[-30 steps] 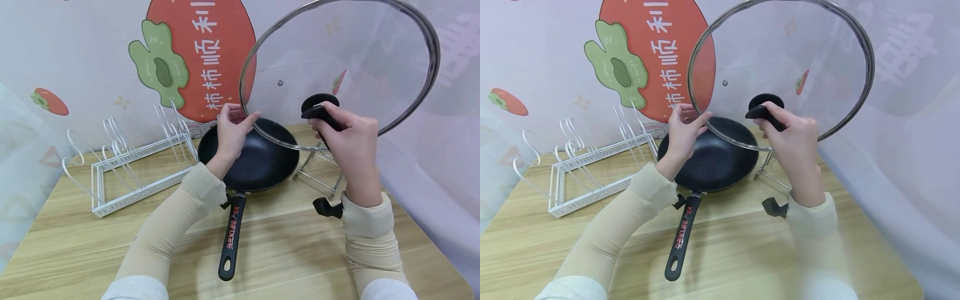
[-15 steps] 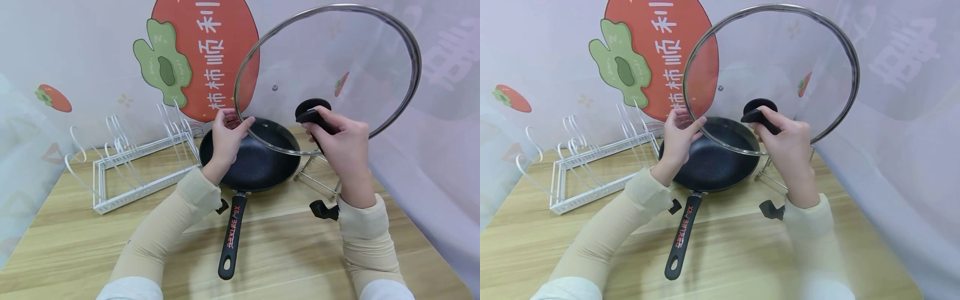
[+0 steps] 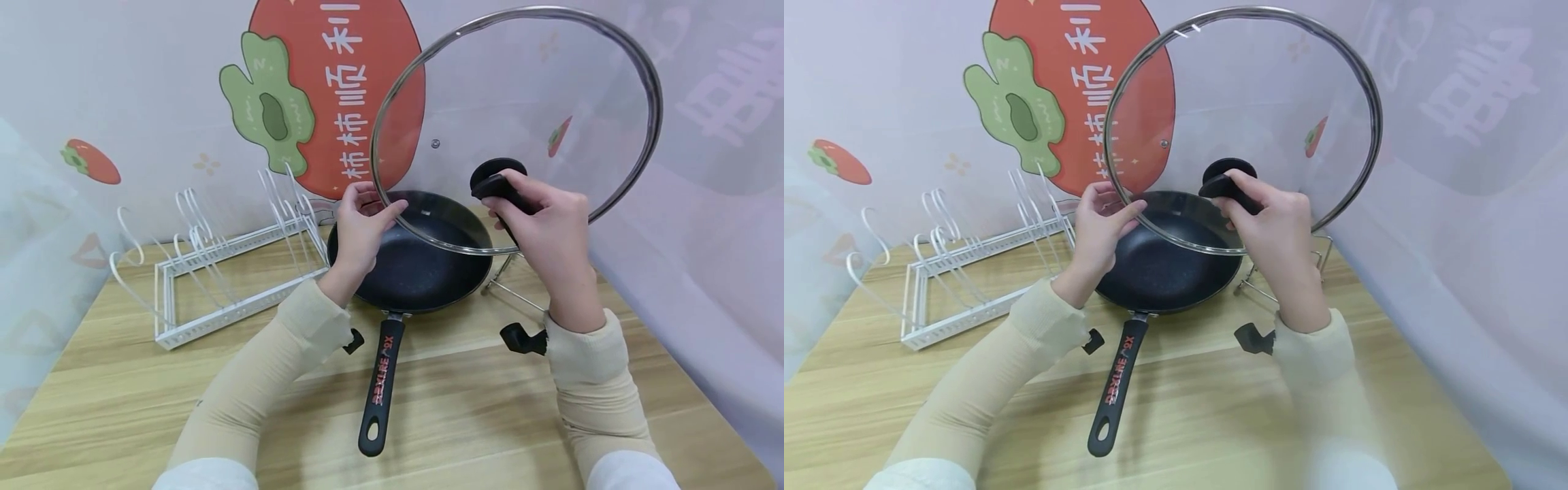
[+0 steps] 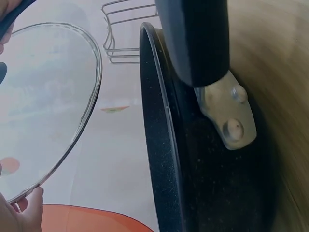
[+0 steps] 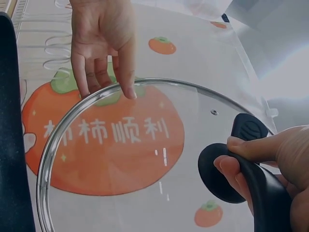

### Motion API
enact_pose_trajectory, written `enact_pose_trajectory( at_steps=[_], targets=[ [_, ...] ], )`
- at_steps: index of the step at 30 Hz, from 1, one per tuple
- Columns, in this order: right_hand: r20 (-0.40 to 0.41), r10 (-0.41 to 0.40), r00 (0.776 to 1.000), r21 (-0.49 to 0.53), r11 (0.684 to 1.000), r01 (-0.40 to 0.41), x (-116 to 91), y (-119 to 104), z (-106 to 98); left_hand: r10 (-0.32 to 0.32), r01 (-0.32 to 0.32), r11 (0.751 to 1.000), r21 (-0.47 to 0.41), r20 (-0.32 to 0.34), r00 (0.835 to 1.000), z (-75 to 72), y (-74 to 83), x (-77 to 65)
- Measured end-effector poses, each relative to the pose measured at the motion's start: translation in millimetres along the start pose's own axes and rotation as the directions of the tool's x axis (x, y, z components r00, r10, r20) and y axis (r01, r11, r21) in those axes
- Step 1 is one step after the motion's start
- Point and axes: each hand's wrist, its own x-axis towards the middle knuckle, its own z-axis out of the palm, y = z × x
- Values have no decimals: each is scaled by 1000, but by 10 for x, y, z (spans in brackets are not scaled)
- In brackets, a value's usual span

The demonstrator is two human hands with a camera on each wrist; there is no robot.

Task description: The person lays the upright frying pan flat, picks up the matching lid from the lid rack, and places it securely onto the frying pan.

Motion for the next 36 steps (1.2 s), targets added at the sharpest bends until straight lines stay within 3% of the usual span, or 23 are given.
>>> enact_pose_trajectory(
  at_steps=[6,11,17,21,26,36],
  targets=[
    [8,50,999,26,998,-50,15,-23,34,0,0,1000,-10,-2,1000,-70,-11,-21],
    [43,48,998,9,999,-49,24,-38,45,53,-53,998,28,8,999,-111,-25,-35],
    [101,91,991,-116,990,-79,64,-90,30,163,-166,977,133,38,986,-152,-32,-44],
    [152,141,978,-208,972,-107,78,-112,23,202,-207,958,196,49,978,-180,-45,-67],
    [186,150,971,-263,960,-98,75,-133,42,184,-190,960,208,45,982,-214,-71,-100],
    [214,86,973,-356,934,-4,127,-191,97,111,-113,986,122,18,994,-250,-32,-106]
  ],
)
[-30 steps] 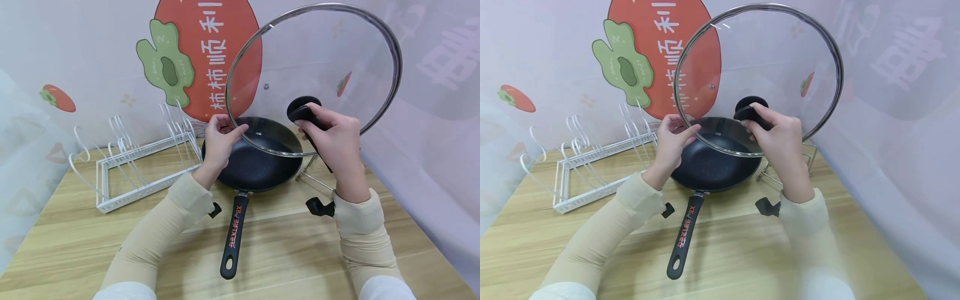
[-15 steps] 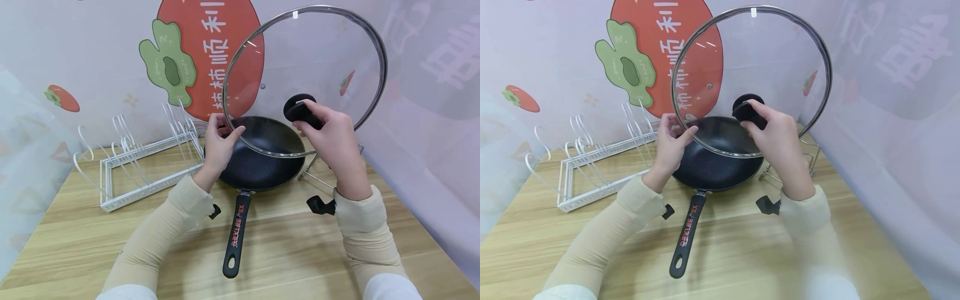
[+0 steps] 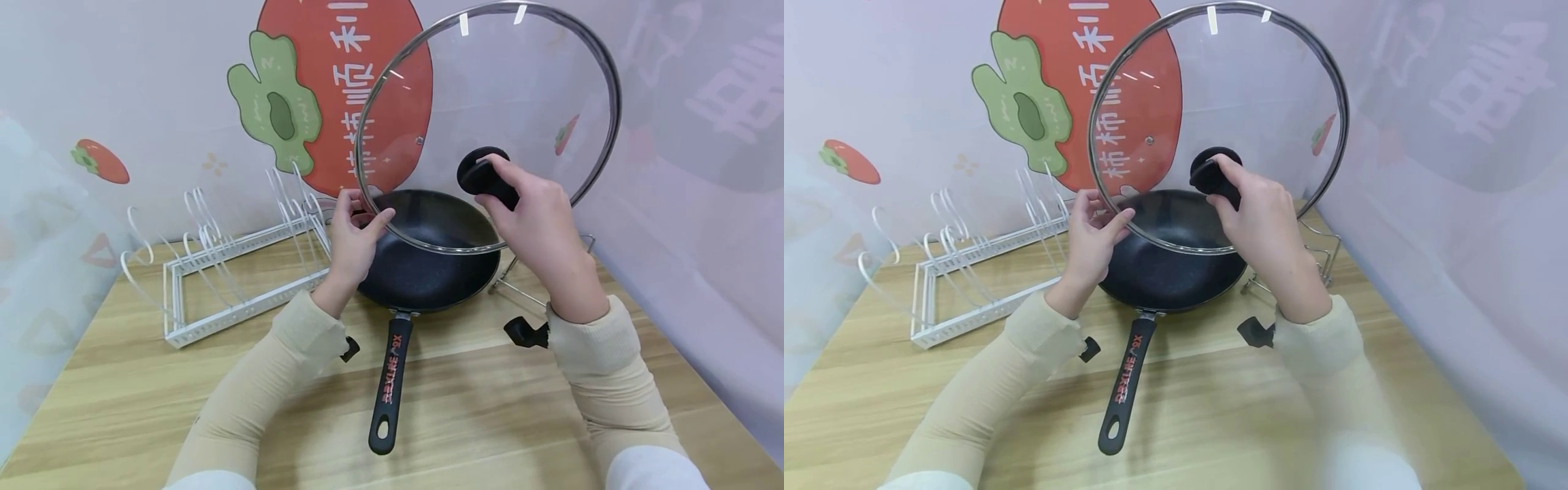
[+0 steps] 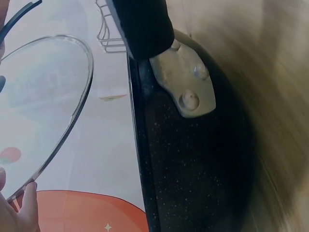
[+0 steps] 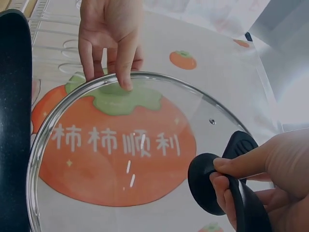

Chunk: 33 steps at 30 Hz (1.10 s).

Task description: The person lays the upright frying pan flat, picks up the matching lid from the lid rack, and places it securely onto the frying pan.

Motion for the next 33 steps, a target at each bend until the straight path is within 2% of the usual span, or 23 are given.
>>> enact_pose_trajectory(
  at_steps=[7,18,25,33],
  targets=[
    [-64,-58,996,-12,998,57,25,-30,33,-9,8,997,-82,-15,1000,-12,-3,-13],
    [-132,-126,983,-3,992,126,53,-24,127,-41,36,992,-120,-45,998,-87,17,-68],
    [-137,-160,978,-16,987,159,75,-7,173,-81,69,985,-156,-70,994,-119,19,-96],
    [-123,-186,975,-17,983,185,120,-21,210,-84,71,986,-148,-83,993,-185,13,-105]
  ],
)
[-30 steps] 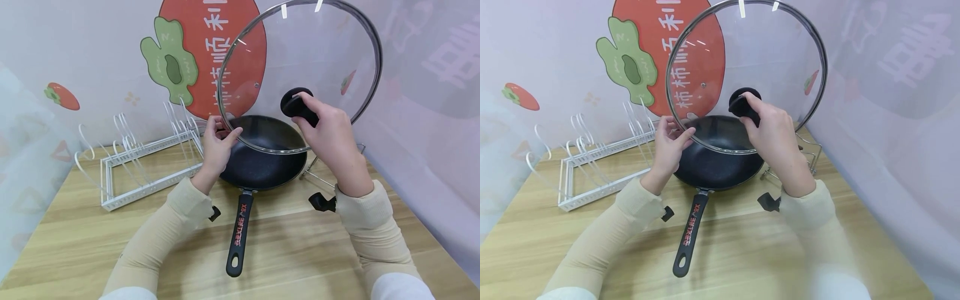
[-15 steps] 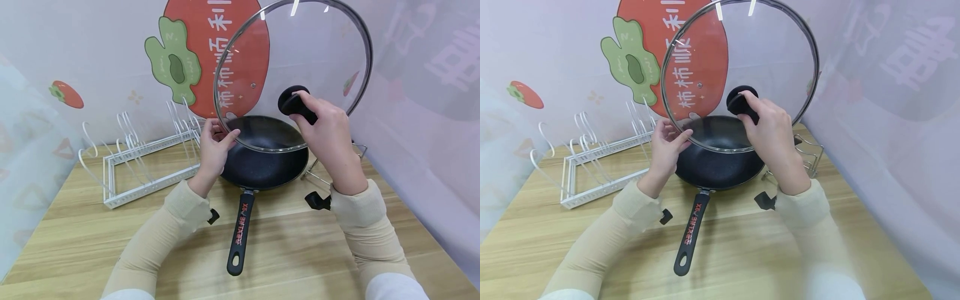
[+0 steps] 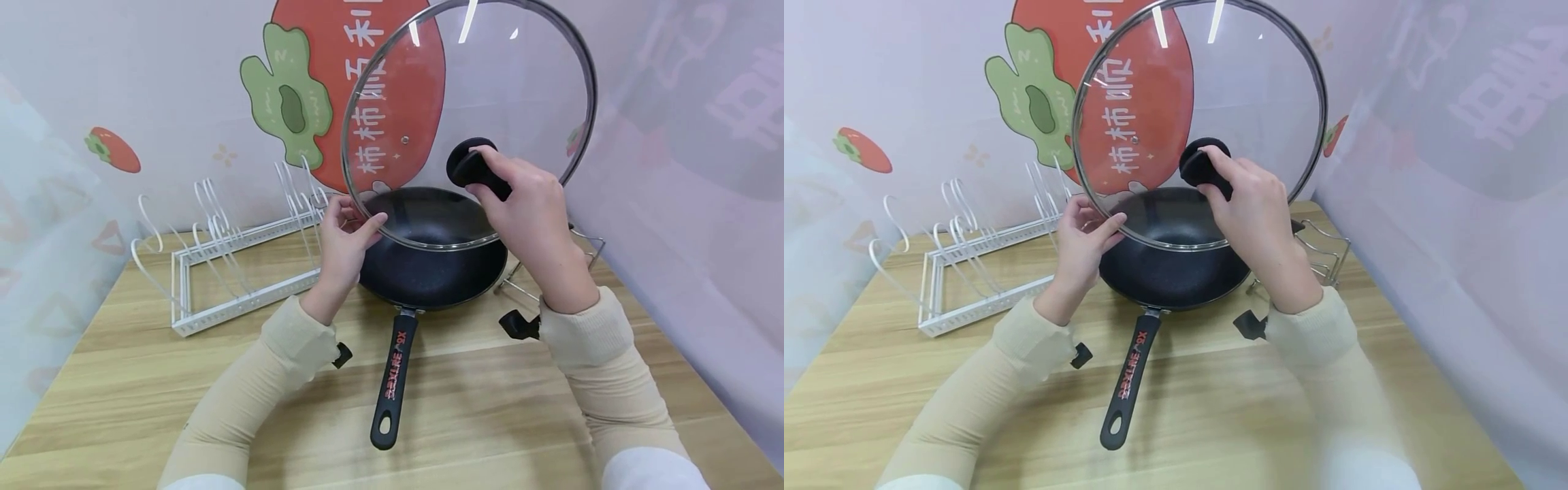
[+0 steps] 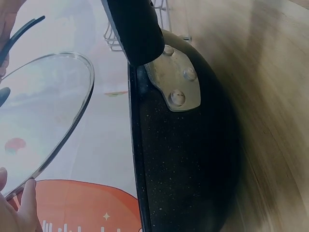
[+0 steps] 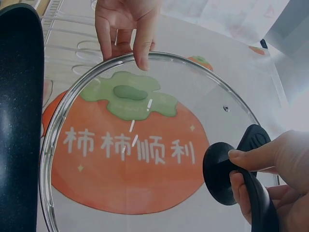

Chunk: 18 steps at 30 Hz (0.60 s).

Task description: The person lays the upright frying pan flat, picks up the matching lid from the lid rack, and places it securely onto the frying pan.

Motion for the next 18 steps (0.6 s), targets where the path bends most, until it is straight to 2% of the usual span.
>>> enact_pose_trajectory(
  at_steps=[18],
  targets=[
    [100,43,994,-42,998,-39,125,-45,22,-121,119,988,-97,-13,993,-51,-13,-30]
  ],
)
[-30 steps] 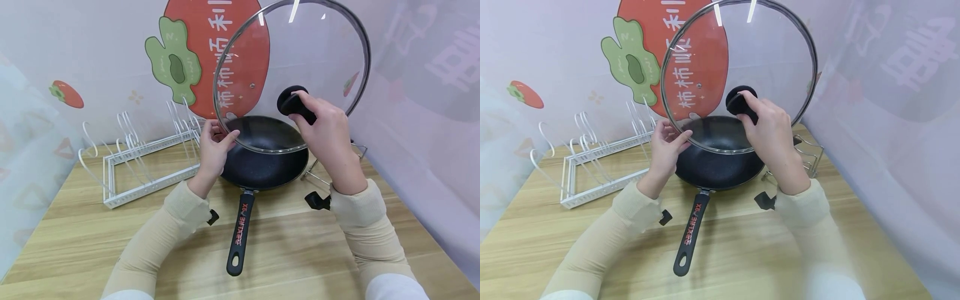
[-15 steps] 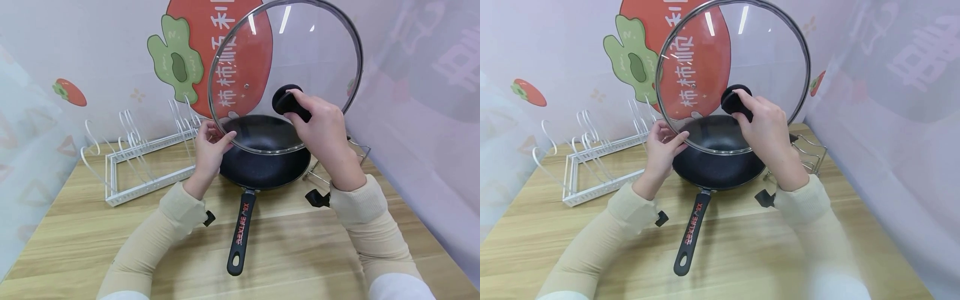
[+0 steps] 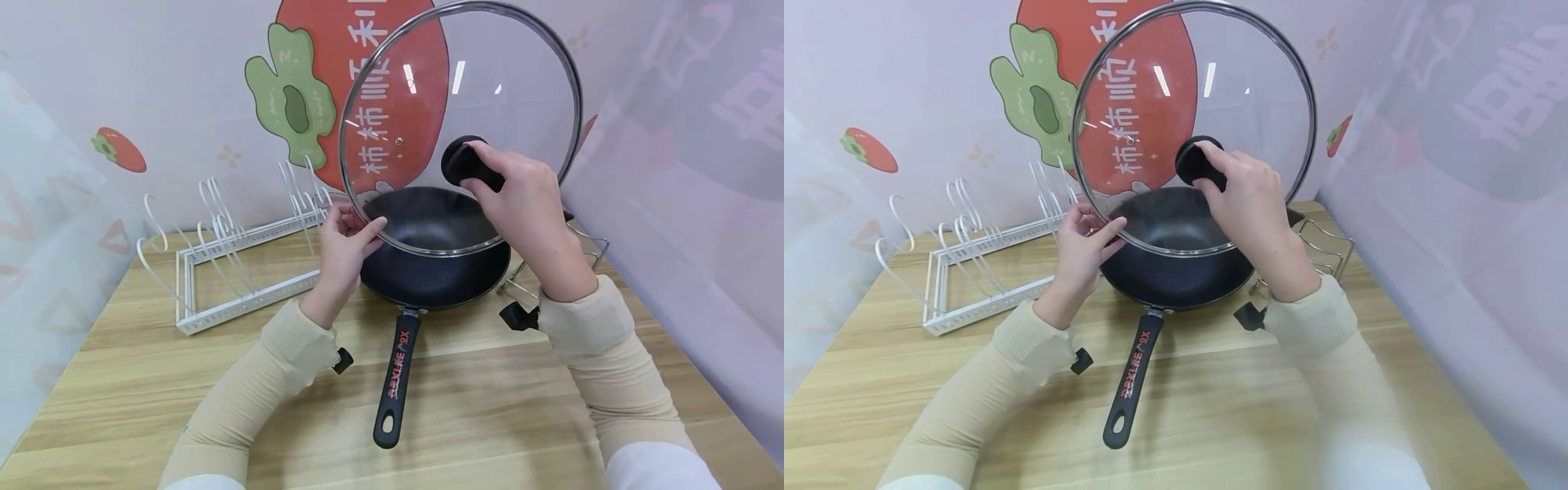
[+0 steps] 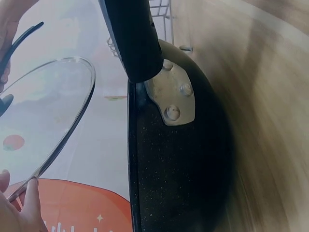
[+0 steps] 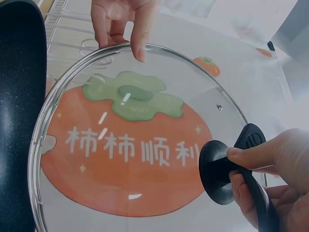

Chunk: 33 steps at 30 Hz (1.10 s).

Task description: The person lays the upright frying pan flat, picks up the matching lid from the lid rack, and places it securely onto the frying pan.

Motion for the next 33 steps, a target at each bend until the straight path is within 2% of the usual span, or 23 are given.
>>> enact_pose_trajectory(
  at_steps=[10,21,33],
  targets=[
    [67,81,994,2,997,-81,33,19,-29,-58,58,998,-7,8,998,-9,-13,-22],
    [112,106,988,5,994,-107,56,8,-30,-97,97,995,10,7,995,-28,3,-52],
    [166,159,973,16,986,-164,130,29,3,-132,132,991,-17,-13,991,-46,-17,-55]
  ],
)
